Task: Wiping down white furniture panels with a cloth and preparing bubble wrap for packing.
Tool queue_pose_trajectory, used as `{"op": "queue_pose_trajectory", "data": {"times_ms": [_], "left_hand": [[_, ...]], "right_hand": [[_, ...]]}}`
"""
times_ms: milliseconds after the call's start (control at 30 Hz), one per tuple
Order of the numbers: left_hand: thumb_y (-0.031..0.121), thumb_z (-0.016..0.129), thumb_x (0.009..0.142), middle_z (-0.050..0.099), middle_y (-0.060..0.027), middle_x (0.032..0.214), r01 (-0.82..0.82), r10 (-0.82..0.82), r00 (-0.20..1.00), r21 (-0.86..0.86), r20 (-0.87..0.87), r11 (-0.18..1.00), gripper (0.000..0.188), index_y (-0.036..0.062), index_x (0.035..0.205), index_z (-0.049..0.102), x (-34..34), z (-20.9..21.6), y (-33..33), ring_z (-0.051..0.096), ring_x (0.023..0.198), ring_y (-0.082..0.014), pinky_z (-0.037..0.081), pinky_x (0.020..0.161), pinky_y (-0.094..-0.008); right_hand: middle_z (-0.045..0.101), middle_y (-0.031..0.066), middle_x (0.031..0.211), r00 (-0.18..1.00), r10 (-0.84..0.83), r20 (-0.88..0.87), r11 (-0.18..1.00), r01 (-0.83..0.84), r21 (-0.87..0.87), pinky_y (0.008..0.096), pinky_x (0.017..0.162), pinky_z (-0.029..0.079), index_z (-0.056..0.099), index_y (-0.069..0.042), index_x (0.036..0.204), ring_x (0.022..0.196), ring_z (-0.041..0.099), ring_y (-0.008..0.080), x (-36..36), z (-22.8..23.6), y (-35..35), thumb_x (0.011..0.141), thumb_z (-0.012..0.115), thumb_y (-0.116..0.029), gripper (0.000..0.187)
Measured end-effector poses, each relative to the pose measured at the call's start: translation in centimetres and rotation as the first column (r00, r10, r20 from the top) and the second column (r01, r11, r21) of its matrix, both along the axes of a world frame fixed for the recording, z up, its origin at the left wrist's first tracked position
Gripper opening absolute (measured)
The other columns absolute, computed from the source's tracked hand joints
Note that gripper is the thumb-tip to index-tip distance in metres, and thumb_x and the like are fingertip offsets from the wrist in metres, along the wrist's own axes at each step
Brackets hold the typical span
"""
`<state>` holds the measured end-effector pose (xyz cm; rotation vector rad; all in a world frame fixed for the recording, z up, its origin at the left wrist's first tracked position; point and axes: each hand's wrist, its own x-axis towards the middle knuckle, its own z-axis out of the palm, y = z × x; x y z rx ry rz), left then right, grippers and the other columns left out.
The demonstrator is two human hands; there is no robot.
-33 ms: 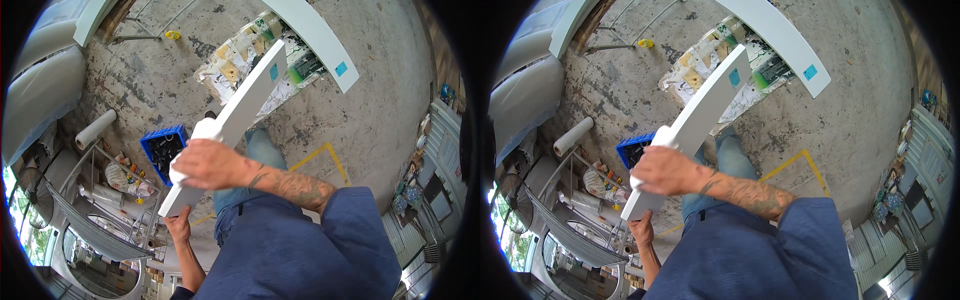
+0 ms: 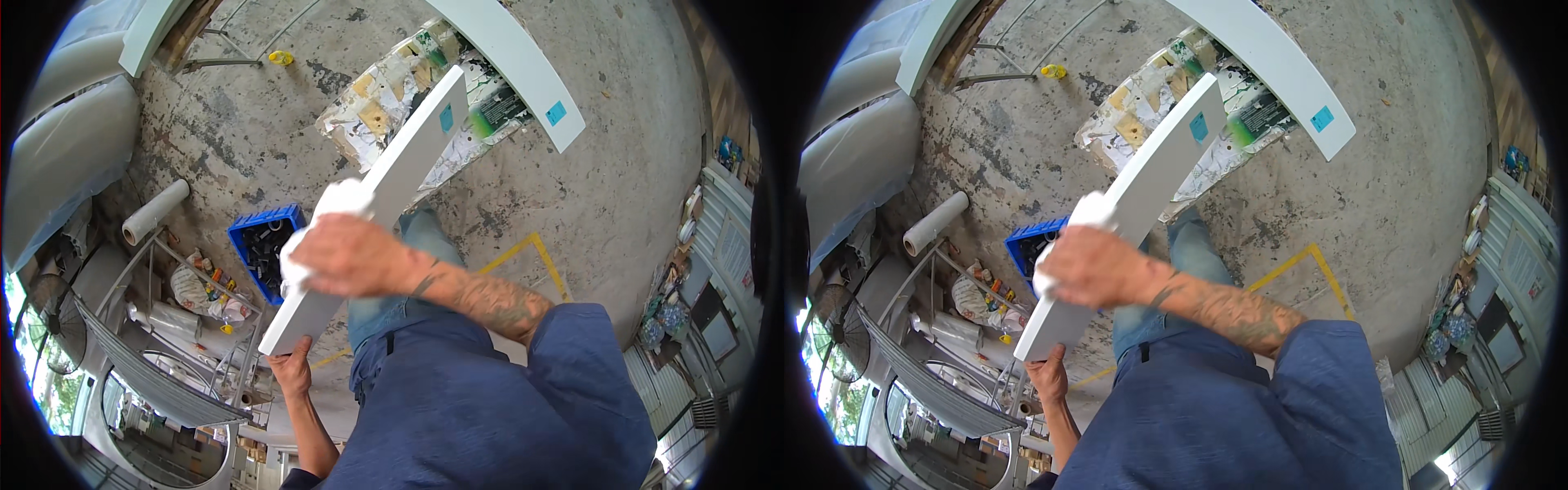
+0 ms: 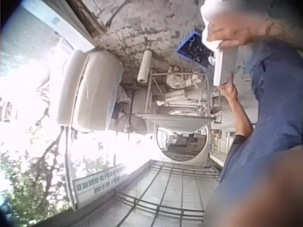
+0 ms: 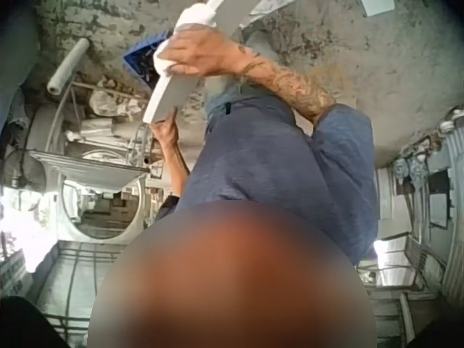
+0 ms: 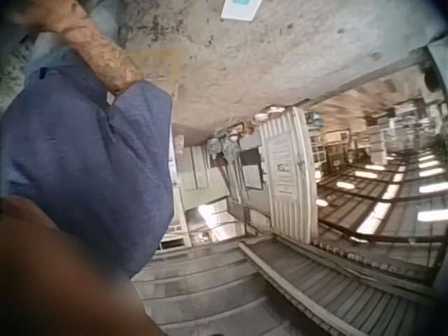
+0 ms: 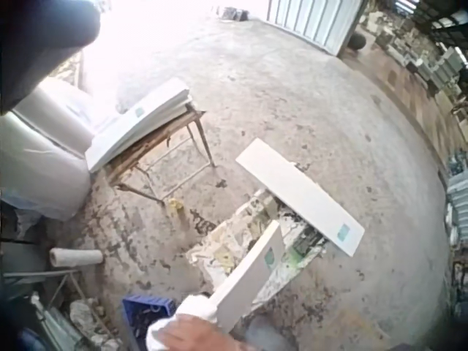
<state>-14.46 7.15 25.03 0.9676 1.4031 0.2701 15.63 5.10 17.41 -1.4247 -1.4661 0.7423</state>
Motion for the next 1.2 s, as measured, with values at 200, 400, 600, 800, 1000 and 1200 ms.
{"op": "queue_pose_trajectory", "data": {"times_ms": [200, 400, 600, 800, 1000, 1200], "left_hand": [[0.001, 0.079, 0.083, 0.068, -0.0070, 0.120, 0.032, -0.031, 0.999, 0.020, -0.026, 0.999, 0.049, 0.0014, 0.129, 0.061, 0.2, 0.2, -0.1, 0.062, 0.110, -0.0179, 0.046, 0.098, -0.0330], [0.002, 0.079, 0.083, 0.068, -0.0074, 0.119, 0.051, -0.050, 0.998, 0.057, -0.027, 0.997, 0.047, 0.0006, 0.127, 0.063, 1.9, 0.7, 0.7, 0.062, 0.109, -0.0178, 0.046, 0.098, -0.0340], [0.001, 0.082, 0.080, 0.070, -0.0076, 0.111, 0.036, -0.026, 0.993, 0.079, -0.115, 0.996, 0.044, -0.0008, 0.120, 0.065, -0.4, -1.5, 1.0, 0.064, 0.101, -0.0165, 0.049, 0.091, -0.0312], [0.005, 0.085, 0.077, 0.069, -0.0031, 0.096, 0.126, -0.080, 0.949, 0.132, -0.305, 0.983, 0.035, -0.0001, 0.106, 0.066, -1.2, -5.7, 2.5, 0.062, 0.087, -0.0122, 0.049, 0.080, -0.0261], [0.006, 0.086, 0.076, 0.066, -0.0005, 0.089, 0.155, -0.097, 0.946, 0.169, -0.309, 0.973, 0.031, 0.0036, 0.096, 0.063, -2.0, -10.0, 4.3, 0.057, 0.080, -0.0083, 0.046, 0.073, -0.0234], [-0.006, 0.080, 0.076, 0.066, -0.0013, 0.096, 0.203, -0.142, 0.953, 0.218, -0.266, 0.955, 0.029, 0.0036, 0.100, 0.067, -4.6, -15.9, 6.6, 0.059, 0.086, -0.0089, 0.049, 0.077, -0.0242]], "right_hand": [[0.067, 0.0125, 0.094, 0.928, -0.263, 0.263, 0.894, 0.337, -0.295, 0.0496, 0.098, 0.043, 0.068, -0.004, 0.105, 0.087, 0.062, 0.0318, 16.7, -10.4, -2.5, 0.096, 0.061, -0.034, 0.032], [0.065, 0.0109, 0.086, 0.895, -0.343, 0.286, 0.834, 0.430, -0.345, 0.0560, 0.106, 0.036, 0.068, -0.009, 0.101, 0.086, 0.063, 0.0294, 15.9, -10.2, -1.8, 0.098, 0.056, -0.033, 0.027], [0.068, 0.0096, 0.101, 0.963, -0.198, 0.185, 0.957, 0.231, -0.175, 0.0504, 0.111, 0.034, 0.066, -0.008, 0.114, 0.108, 0.061, 0.0257, 6.1, -5.3, -1.4, 0.095, 0.062, -0.035, 0.034], [0.069, 0.0092, 0.109, 0.965, -0.052, 0.256, 0.977, 0.102, -0.186, 0.0483, 0.111, 0.034, 0.066, -0.009, 0.122, 0.112, 0.061, 0.0254, 8.1, -7.7, -2.2, 0.096, 0.060, -0.037, 0.039], [0.070, 0.0122, 0.104, 0.893, -0.080, 0.442, 0.936, 0.220, -0.275, 0.0462, 0.105, 0.039, 0.066, -0.006, 0.119, 0.103, 0.064, 0.0293, 16.3, -11.2, -3.3, 0.098, 0.057, -0.039, 0.040], [0.069, 0.0109, 0.096, 0.704, -0.352, 0.617, 0.835, 0.534, -0.133, 0.0566, 0.102, 0.037, 0.068, -0.005, 0.114, 0.096, 0.064, 0.0291, 13.8, -12.1, -3.2, 0.097, 0.058, -0.035, 0.035]]}}
